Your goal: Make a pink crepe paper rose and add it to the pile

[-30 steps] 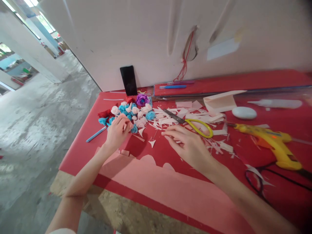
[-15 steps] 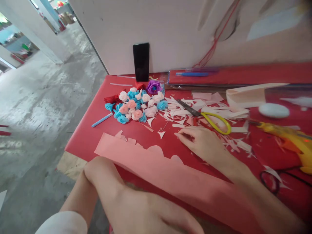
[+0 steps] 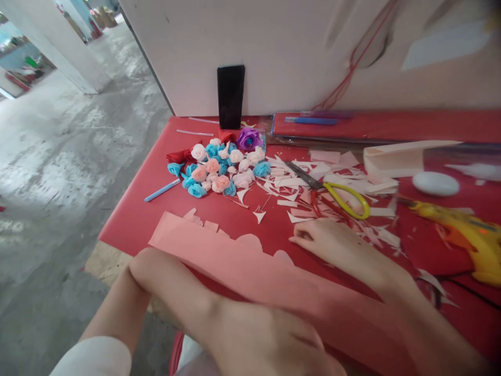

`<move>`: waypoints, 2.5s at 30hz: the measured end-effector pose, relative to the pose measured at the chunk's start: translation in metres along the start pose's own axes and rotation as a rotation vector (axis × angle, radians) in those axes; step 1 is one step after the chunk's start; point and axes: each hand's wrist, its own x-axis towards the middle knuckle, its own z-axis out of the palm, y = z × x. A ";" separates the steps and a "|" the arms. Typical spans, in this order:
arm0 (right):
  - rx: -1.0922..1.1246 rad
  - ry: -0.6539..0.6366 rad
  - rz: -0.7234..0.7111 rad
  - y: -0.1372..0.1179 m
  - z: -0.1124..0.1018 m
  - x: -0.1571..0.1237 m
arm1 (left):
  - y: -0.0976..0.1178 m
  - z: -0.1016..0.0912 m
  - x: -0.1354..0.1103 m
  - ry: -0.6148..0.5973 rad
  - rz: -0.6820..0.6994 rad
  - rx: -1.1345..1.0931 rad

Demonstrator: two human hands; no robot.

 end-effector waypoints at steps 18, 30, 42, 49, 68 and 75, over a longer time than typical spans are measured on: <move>0.176 -0.216 -0.041 -0.022 0.001 -0.004 | -0.064 0.076 -0.016 0.080 0.072 0.092; 0.256 -0.289 -0.084 -0.012 -0.002 0.003 | -0.065 0.073 -0.016 0.095 0.111 0.108; 0.269 -0.291 -0.054 -0.004 -0.010 0.005 | -0.064 0.072 -0.017 0.094 0.090 0.110; 0.275 -0.212 -0.056 0.003 -0.017 0.002 | -0.062 0.070 -0.016 0.088 0.048 0.109; 0.239 -0.291 -0.044 -0.002 -0.015 0.001 | -0.043 -0.007 -0.005 -0.400 -0.524 0.558; 0.271 -0.314 -0.047 -0.002 -0.013 0.001 | -0.050 -0.007 -0.005 -0.383 -0.523 0.458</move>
